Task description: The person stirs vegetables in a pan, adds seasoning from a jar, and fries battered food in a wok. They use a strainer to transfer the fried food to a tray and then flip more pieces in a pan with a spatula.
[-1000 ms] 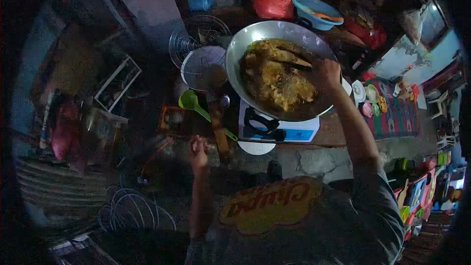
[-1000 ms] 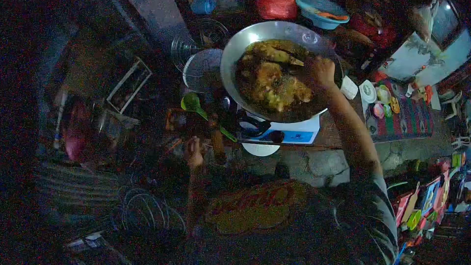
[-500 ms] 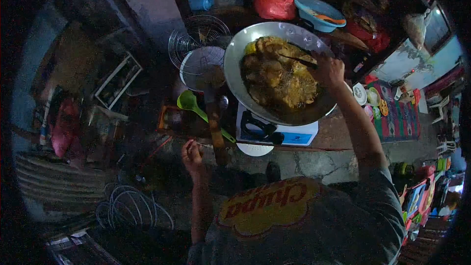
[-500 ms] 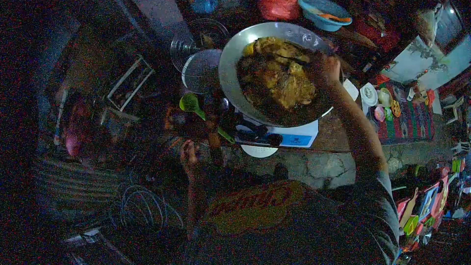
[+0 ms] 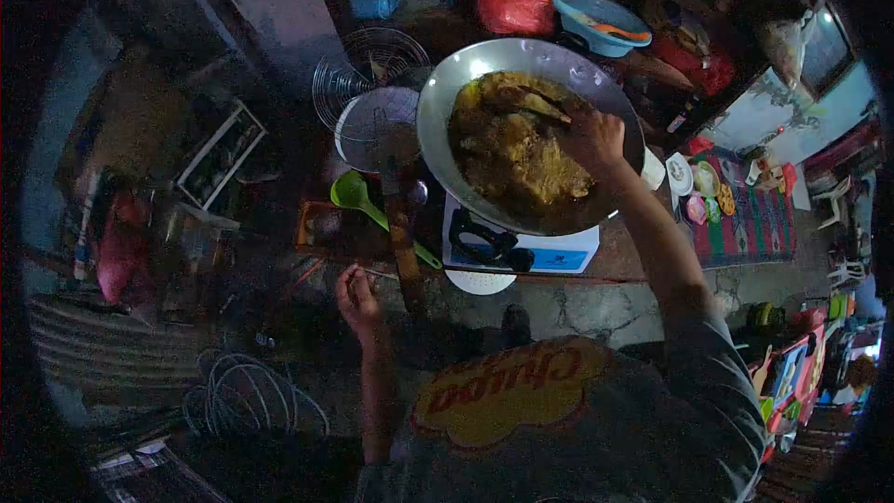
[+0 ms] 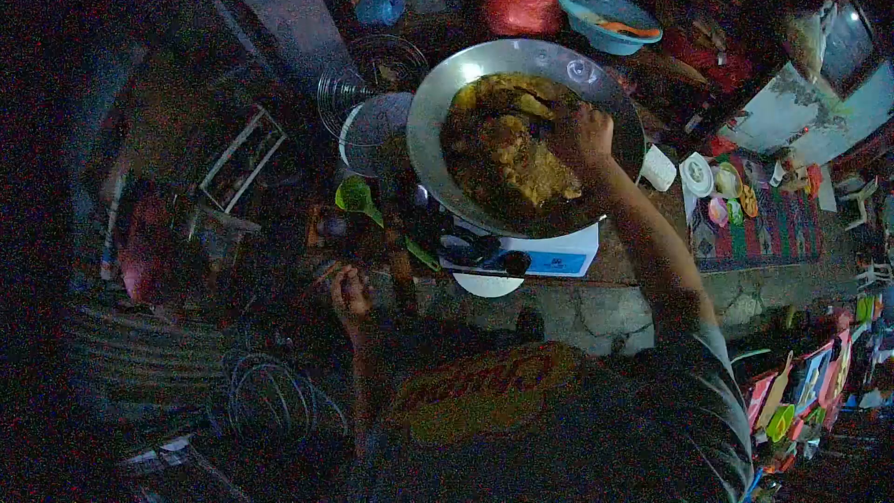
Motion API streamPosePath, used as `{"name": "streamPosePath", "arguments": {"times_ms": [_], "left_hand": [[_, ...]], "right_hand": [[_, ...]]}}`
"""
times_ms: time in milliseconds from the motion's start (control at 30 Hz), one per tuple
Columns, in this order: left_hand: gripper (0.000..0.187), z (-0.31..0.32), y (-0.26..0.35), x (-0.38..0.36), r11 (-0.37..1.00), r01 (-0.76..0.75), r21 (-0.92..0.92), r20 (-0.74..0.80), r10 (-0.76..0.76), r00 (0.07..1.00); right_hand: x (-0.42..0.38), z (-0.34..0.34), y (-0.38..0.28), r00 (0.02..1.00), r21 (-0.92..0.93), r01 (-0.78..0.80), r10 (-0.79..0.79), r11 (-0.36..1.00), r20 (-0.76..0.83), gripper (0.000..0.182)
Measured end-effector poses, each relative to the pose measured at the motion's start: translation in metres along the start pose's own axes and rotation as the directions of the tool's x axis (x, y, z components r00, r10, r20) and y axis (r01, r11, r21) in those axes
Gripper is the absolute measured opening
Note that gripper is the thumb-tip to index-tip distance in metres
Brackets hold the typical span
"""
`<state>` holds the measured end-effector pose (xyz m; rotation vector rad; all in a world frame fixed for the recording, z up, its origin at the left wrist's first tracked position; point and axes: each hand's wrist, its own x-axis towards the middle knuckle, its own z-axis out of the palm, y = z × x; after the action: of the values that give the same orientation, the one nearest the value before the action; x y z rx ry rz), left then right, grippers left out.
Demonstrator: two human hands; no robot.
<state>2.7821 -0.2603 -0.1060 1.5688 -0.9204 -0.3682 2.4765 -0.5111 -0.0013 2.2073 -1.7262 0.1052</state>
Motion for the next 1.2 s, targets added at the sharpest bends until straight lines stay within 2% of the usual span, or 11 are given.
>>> {"name": "streamPosePath", "arguments": {"times_ms": [100,167,333,433,600,700,833,1000,1100,1133,1200], "left_hand": [[0.020,0.000,0.012,0.003,1.000,-0.026,0.004,-0.048,0.026,0.998],[0.021,-0.004,0.020,0.004,0.946,0.229,-0.228,-0.015,-0.239,0.971],[0.022,-0.013,0.014,0.000,0.930,0.259,-0.262,-0.035,-0.277,0.960],[0.022,-0.017,0.012,0.000,0.916,0.256,-0.309,-0.048,-0.284,0.958],[0.022,-0.022,0.005,0.001,0.899,0.280,-0.336,-0.056,-0.315,0.947],[0.023,-0.023,0.001,0.006,0.887,0.358,-0.292,-0.033,-0.383,0.923],[0.025,-0.020,0.012,0.007,0.912,0.317,-0.261,-0.037,-0.337,0.941],[0.026,-0.025,0.001,0.006,0.897,0.320,-0.304,-0.008,-0.338,0.941],[0.026,-0.024,-0.017,-0.001,0.974,0.085,-0.211,-0.092,-0.106,0.990],[0.025,-0.024,-0.018,0.000,0.989,0.036,-0.145,-0.093,-0.050,0.994],[0.025,-0.020,-0.015,0.000,0.996,-0.014,-0.083,-0.094,0.006,0.996]], "right_hand": [[-0.006,-0.008,0.008,0.999,0.020,-0.054,0.054,0.998,-0.008,0.040],[-0.009,-0.021,0.011,0.992,-0.053,-0.109,0.105,0.993,-0.073,0.036],[-0.006,0.017,0.046,0.967,-0.071,-0.082,0.062,0.994,-0.245,0.033],[-0.020,-0.037,0.031,0.971,0.096,-0.130,0.146,0.987,-0.188,0.032],[-0.014,0.036,0.083,0.948,0.222,-0.190,0.237,0.957,-0.211,0.031],[-0.015,0.022,0.094,0.975,0.110,-0.154,0.170,0.982,-0.144,0.031],[-0.010,-0.007,0.107,0.902,-0.169,0.082,-0.145,0.982,-0.407,0.030],[-0.003,-0.106,0.074,0.822,-0.182,0.420,-0.458,0.889,-0.338,0.026],[0.005,-0.089,0.084,0.846,-0.159,0.401,-0.431,0.902,-0.314,0.028],[0.007,-0.085,0.078,0.983,-0.224,0.144,-0.165,0.964,-0.075,0.031],[0.030,-0.026,0.106,0.969,-0.091,0.156,-0.170,0.984,-0.180,0.035]]}}
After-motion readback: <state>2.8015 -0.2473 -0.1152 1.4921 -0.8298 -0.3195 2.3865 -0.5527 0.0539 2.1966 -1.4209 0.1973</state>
